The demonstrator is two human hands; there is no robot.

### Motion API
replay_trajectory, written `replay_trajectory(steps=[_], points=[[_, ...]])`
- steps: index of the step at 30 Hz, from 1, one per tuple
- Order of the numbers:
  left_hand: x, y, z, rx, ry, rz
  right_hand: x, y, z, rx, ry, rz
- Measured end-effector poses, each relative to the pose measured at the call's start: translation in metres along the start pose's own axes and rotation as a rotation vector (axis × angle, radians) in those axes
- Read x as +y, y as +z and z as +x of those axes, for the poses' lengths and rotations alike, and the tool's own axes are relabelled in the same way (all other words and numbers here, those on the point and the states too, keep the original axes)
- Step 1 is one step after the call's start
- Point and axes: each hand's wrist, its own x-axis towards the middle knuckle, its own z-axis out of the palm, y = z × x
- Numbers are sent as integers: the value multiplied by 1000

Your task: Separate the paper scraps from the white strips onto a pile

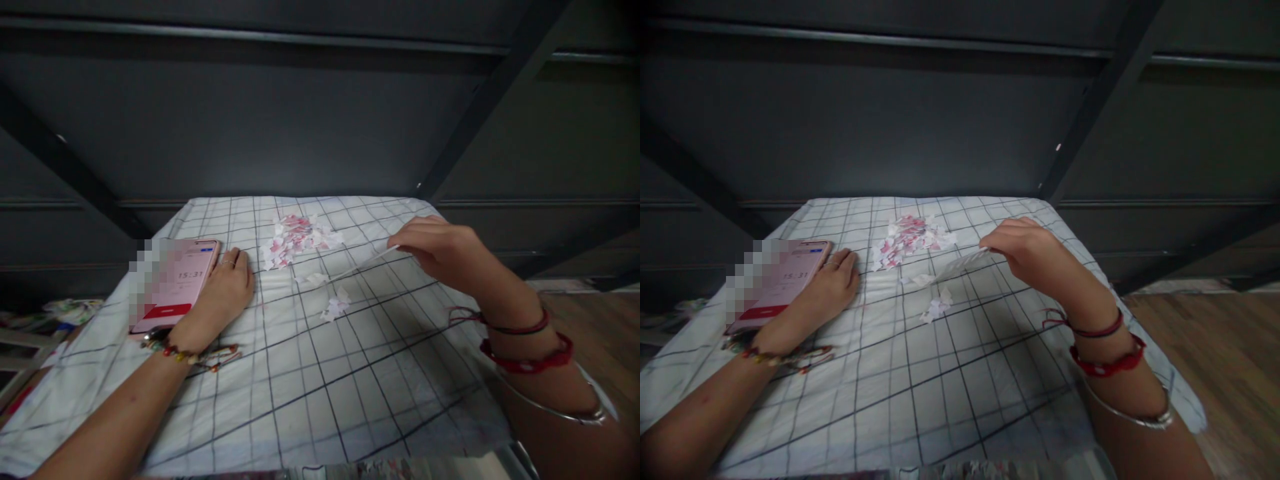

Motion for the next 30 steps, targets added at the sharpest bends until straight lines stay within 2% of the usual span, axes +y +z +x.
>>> replay_trajectory(steps=[7, 12, 17, 23, 30], points=[[-2, 3, 0, -6, 4, 6, -4, 5, 2, 68, 11, -61], [-4, 4, 0, -1, -12, -19, -9, -1, 5, 1, -19, 7], [-2, 1, 0, -26, -21, -21, -10, -3, 4, 92, 4, -62], [-1, 2, -1, 15, -8, -18, -11, 9, 5, 33, 40, -68], [0, 3, 0, -2, -22, -37, -22, 10, 10, 122, 38, -90]])
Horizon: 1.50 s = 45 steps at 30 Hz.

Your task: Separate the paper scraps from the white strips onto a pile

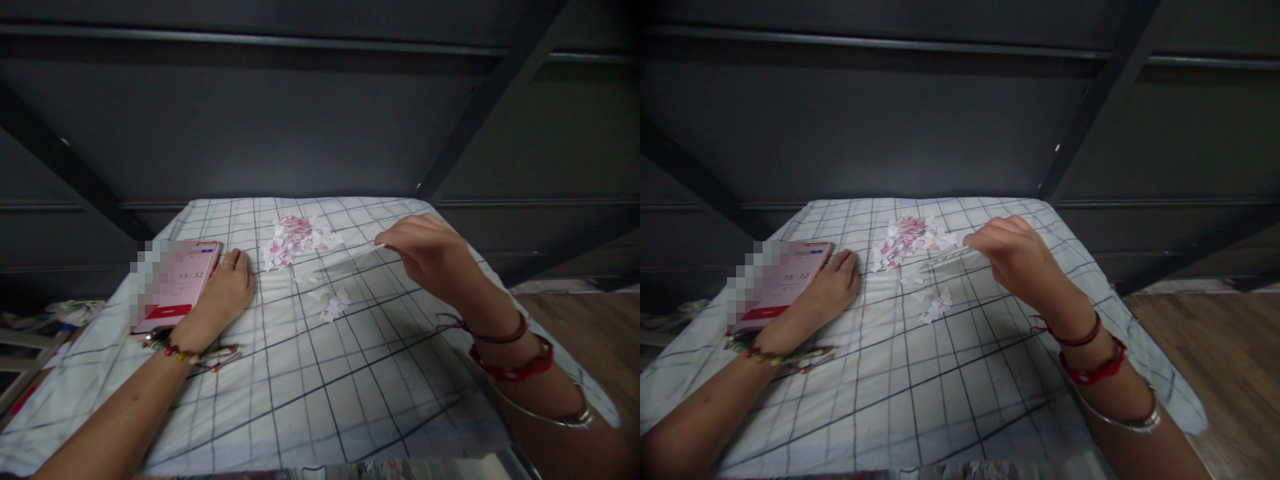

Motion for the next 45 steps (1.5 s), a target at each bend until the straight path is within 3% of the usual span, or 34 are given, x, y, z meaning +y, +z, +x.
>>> replay_trajectory(steps=[15, 22, 29, 36, 45], points=[[1, -2, 0, -19, -6, 43, 1, 3, -1, -70, -3, -94], [3, -5, -1, -6, -6, 22, 8, -3, -5, -65, -33, 13], [2, -4, -1, -16, -14, 32, -1, 6, 1, -43, -48, -106], [2, -4, -1, 0, 8, 6, 15, -8, -8, -22, -73, 38], [3, -4, 0, -21, -10, 29, 0, 10, -1, -24, -47, -77]])
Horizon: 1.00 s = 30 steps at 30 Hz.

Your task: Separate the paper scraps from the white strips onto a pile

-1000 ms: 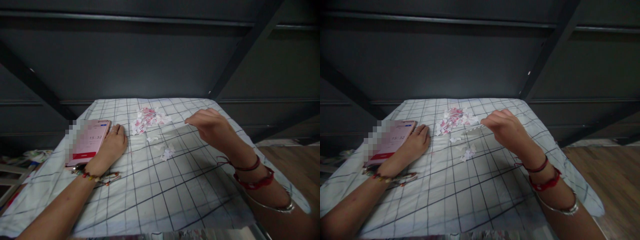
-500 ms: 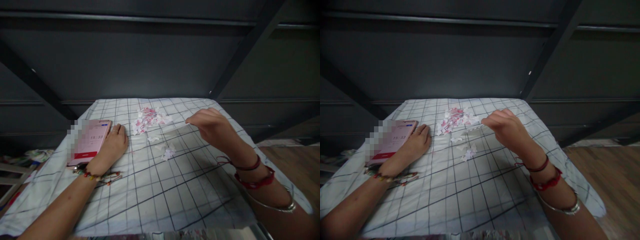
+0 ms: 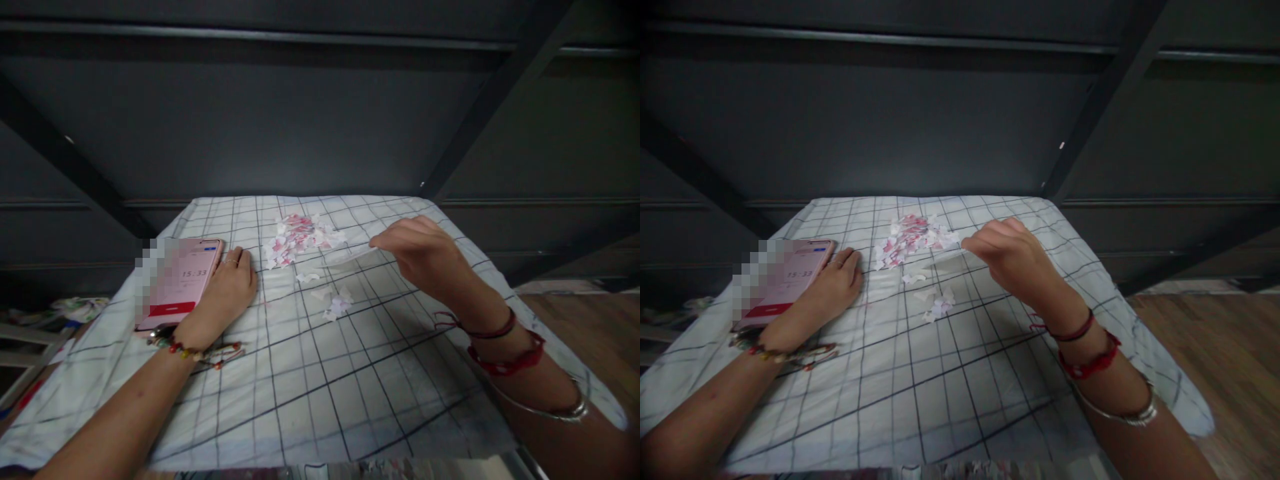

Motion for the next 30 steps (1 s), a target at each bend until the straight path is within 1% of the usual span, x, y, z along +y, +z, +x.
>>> replay_trajectory(steps=[2, 4, 8, 11, 15, 18, 21, 23, 25, 27, 30], points=[[0, 0, 0, -11, -2, 2, -2, 2, 2, -8, -3, -21], [-1, 0, 0, -17, 6, 0, -4, 3, 3, 11, -4, -22], [-1, 0, 1, -7, 23, -4, -8, 7, 4, 74, -27, 55], [0, 0, 1, 4, 16, -6, -9, 9, 4, 57, -35, 117], [0, 0, 1, 11, -5, -22, -3, 6, 2, 29, -24, 175], [1, -1, 0, 10, 1, -23, 0, 5, 1, 55, -2, 194], [1, -1, 0, 10, 7, -15, -2, 7, 2, 93, 2, 220], [1, -1, 0, 9, 6, -21, -4, 9, 3, 73, -10, 259], [1, -1, 0, 10, 7, -39, -4, 7, 4, 25, -17, 301], [1, 0, 0, 18, 8, -59, 0, 1, 3, -24, -6, 340], [0, 0, 0, 26, -2, -59, 7, -9, 0, -56, 25, 359]])
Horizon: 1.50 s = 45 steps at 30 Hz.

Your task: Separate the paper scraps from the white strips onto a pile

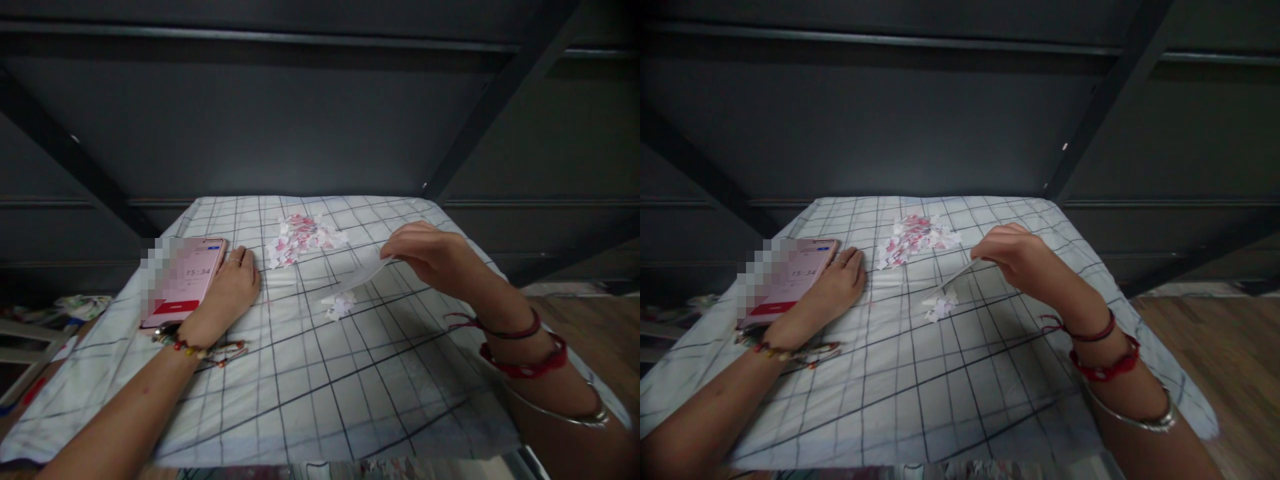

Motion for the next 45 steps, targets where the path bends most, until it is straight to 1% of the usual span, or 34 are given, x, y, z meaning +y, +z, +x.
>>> replay_trajectory(steps=[3, 6, 9, 11, 12, 13, 15, 18, 19, 21, 25, 31, 34, 38, 42, 45], points=[[0, -1, 0, -11, 3, 18, 2, -3, -2, 47, 10, -28], [0, -2, -1, -13, 19, 24, 1, 1, 0, 94, -8, -62], [0, -2, -1, 1, 6, 47, 0, 0, 0, 20, -16, -42], [0, -1, -1, -1, 6, 65, 0, -4, -1, -44, -6, -14], [0, -1, -1, -3, 7, 69, 0, -7, -1, -55, 0, -6], [0, -1, -2, -6, 6, 69, 1, -10, -2, -45, 6, -8], [0, 0, -2, -9, -2, 57, 1, -11, -4, 23, 18, -47], [0, 1, -2, -6, -19, 26, -1, -2, -2, 149, 35, -176], [0, 1, -2, 0, -19, 16, -3, 4, -1, 170, 41, -220], [-1, 2, -2, 19, -12, 6, -9, 15, 3, 181, 57, -288], [-2, 5, -3, 41, 3, 27, -21, 31, 8, 141, 18, -356], [1, -1, -3, 9, -21, 51, -27, 33, 11, 117, -22, -361], [3, -4, -3, -11, -16, 39, -27, 33, 10, 132, -34, -327], [3, -4, -2, -1, -7, 44, -28, 36, 9, 162, -28, -294], [3, -3, -2, 1, -5, 21, -30, 39, 11, 119, -46, -256], [3, -5, -2, -16, -14, 22, -30, 39, 11, 118, -87, -211]])
